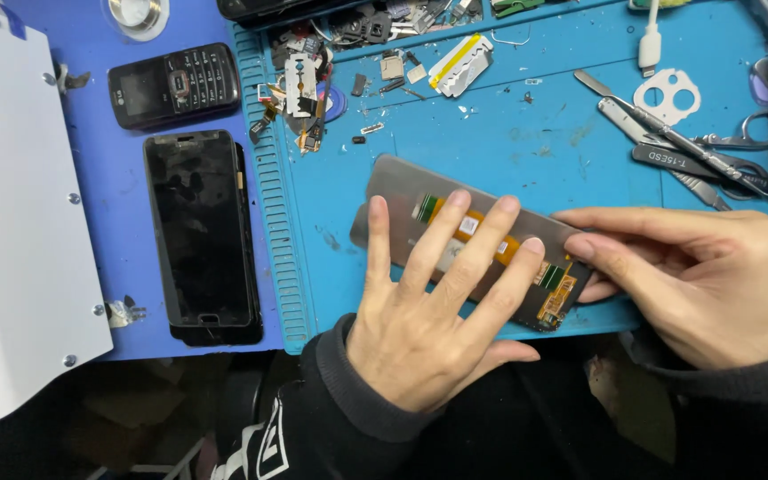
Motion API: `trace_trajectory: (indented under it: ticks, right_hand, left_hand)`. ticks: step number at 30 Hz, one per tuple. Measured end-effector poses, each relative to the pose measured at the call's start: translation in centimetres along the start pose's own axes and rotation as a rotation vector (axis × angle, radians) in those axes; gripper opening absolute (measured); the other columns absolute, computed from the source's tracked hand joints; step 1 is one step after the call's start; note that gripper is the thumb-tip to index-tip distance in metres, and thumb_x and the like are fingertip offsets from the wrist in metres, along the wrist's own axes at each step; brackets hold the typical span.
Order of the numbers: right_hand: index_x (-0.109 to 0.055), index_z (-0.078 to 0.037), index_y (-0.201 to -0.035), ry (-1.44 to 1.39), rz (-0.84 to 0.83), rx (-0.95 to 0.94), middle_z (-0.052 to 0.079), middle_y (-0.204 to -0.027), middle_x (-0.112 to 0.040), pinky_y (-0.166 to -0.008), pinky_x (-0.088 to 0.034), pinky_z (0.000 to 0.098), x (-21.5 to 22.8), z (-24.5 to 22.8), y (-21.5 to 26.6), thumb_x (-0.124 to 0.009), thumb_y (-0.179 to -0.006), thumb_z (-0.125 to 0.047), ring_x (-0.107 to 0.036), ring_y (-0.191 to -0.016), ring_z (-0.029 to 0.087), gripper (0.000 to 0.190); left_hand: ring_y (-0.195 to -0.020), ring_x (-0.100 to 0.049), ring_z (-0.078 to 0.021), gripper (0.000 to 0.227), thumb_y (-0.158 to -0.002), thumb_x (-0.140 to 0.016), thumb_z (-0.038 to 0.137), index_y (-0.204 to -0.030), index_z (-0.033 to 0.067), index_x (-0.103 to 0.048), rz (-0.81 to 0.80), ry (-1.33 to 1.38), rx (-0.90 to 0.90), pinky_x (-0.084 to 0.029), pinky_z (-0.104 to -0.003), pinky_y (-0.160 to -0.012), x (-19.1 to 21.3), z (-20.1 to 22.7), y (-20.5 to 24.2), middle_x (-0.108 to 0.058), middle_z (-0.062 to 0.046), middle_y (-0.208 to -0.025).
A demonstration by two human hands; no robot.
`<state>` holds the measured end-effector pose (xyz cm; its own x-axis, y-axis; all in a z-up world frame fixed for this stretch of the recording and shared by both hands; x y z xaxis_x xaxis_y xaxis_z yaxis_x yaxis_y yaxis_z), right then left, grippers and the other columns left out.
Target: Repairing a smartphone screen by cleaning and removing adhesive from the display assembly.
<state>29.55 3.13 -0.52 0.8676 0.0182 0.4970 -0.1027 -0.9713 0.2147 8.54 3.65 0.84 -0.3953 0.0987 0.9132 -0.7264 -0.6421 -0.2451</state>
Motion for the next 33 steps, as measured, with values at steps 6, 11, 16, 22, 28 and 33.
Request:
trace_trajectory:
  ticks: [6,11,16,22,28,33]
  right_hand:
    - [-0.074,0.001,-0.118,0.035,0.000,0.092,0.011,-0.094,-0.081,-0.065,-0.064,0.0240,0.7,0.5,-0.1,-0.072,-0.089,-0.002,-0.079,-0.075,0.014,0.029]
    - [-0.054,-0.007,-0.147,0.192,0.124,-0.471,0.020,-0.091,-0.065,-0.050,-0.058,0.0408,8.0,23.3,1.2,-0.056,-0.110,-0.015,-0.066,-0.060,0.028,0.038]
    - [-0.051,0.002,-0.145,0.451,0.104,-0.145,0.027,-0.104,-0.065,-0.066,-0.057,0.0435,7.4,25.2,0.1,-0.058,-0.109,-0.003,-0.068,-0.079,0.035,0.037]
    - [-0.052,0.006,-0.143,0.425,0.237,0.290,0.026,-0.118,-0.060,-0.090,-0.055,0.0366,5.0,12.4,-0.6,-0.061,-0.107,0.009,-0.065,-0.102,0.033,0.037]
    - [-0.057,0.003,-0.137,0.516,0.244,0.396,0.022,-0.112,-0.059,-0.085,-0.052,0.0333,5.6,12.1,-0.4,-0.063,-0.109,0.012,-0.063,-0.094,0.029,0.030]
    - [-0.060,0.007,-0.129,0.585,0.228,0.330,0.023,-0.107,-0.061,-0.074,-0.053,0.0344,5.0,9.4,-0.3,-0.064,-0.102,0.010,-0.064,-0.088,0.030,0.028]
  left_hand:
    - [-0.149,-0.041,-0.0401,0.072,-0.093,-0.073,0.057,-0.149,0.0152,-0.055,0.017,0.057,-0.007,-0.025,-0.074,-0.123,-0.8,-0.5,-0.3,-0.047,-0.015,-0.158]
    - [-0.146,-0.046,-0.0396,0.065,-0.097,-0.072,0.056,-0.144,0.0124,-0.060,-0.011,0.075,0.011,-0.031,-0.072,-0.123,-1.4,-0.9,-0.1,-0.053,-0.016,-0.154]
    - [-0.146,-0.047,-0.0370,0.060,-0.099,-0.074,0.053,-0.142,0.0117,-0.064,-0.054,0.163,-0.100,-0.032,-0.071,-0.122,-1.7,-0.5,-0.3,-0.054,-0.013,-0.154]
    - [-0.133,-0.059,-0.0291,0.037,-0.092,-0.078,0.033,-0.124,0.0149,-0.077,-0.082,0.169,-0.257,-0.036,-0.065,-0.117,-0.9,-0.2,-1.6,-0.064,-0.008,-0.139]
    - [-0.139,-0.056,-0.0315,0.045,-0.093,-0.079,0.036,-0.130,0.0109,-0.073,-0.075,0.258,-0.230,-0.035,-0.069,-0.120,-1.2,-0.4,-0.4,-0.062,-0.010,-0.145]
    - [-0.147,-0.049,-0.0335,0.058,-0.096,-0.081,0.038,-0.144,0.0095,-0.065,-0.102,0.251,-0.270,-0.035,-0.071,-0.123,-0.7,-0.1,-0.3,-0.056,-0.012,-0.154]
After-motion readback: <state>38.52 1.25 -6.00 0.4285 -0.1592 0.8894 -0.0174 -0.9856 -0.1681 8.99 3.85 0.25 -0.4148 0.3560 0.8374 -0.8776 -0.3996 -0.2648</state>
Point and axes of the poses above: each hand's wrist, its own y-axis away from the middle knuckle, its own x-axis out of the back of the hand, z = x × y, the point moved 4 cm from there along -y, towards the middle knuckle
